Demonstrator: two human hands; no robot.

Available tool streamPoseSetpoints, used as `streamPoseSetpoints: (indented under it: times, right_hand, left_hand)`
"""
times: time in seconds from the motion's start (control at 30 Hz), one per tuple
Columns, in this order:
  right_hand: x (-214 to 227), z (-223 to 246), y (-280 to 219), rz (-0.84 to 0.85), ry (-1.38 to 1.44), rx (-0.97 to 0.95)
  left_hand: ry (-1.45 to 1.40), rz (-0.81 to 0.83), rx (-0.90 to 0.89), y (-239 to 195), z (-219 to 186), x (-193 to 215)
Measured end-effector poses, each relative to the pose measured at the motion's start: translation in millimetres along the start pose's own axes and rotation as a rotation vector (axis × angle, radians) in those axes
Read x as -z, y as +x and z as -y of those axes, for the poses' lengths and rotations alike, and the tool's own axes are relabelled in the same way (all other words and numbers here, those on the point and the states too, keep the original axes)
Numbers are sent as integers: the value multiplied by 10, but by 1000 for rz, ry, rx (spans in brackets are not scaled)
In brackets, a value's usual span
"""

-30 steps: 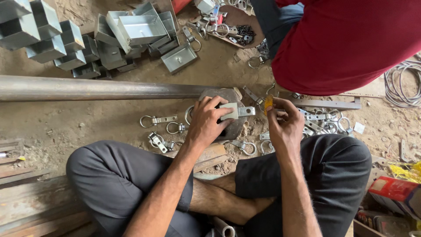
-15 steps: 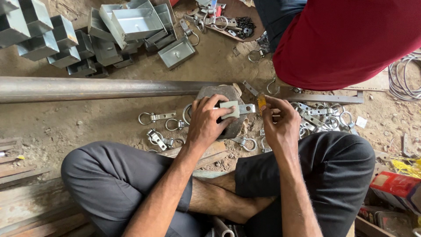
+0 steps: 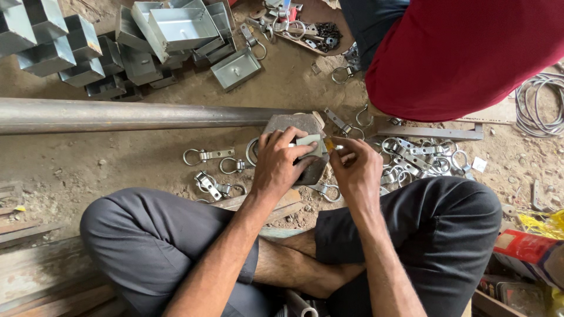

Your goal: The person assembles metal components by hand, inserting pins into metal hooks and brackets while sitting on the floor.

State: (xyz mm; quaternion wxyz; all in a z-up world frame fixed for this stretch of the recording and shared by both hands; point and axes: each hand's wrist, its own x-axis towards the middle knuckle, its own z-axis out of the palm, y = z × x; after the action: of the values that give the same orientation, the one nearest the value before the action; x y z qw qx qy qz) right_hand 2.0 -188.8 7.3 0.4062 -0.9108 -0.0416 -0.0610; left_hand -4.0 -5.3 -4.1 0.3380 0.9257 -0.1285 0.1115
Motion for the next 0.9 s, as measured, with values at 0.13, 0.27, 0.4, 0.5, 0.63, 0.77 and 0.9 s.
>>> streamPoseSetpoints:
  times: [0.13,0.27,0.4,0.5,0.63,0.77,0.9]
  right_hand:
    - [-19,143,-42,-11,19,14]
    - [-7,356,-67,-10,4,-69]
    - [-23,496,-3,-74,81,-78]
    - [-16,513,9,-106,207,-23]
    - [55,552,-71,-82,87,-53]
    - [19,591,24,-67,60,-39]
    - [-7,543,25,-46,64,-54]
  left_hand:
    - [19,-5,0,13,-34,29]
    - [11,-32,-23,20,-66,74]
    - [7,-67,-74,48,-69,124]
    - [4,-86,-88,44,-63,133]
    - [39,-33,-53,44,-69,82]
    - [125,-8,-40,16,-25,75]
    - [101,16,-18,29,-45,89]
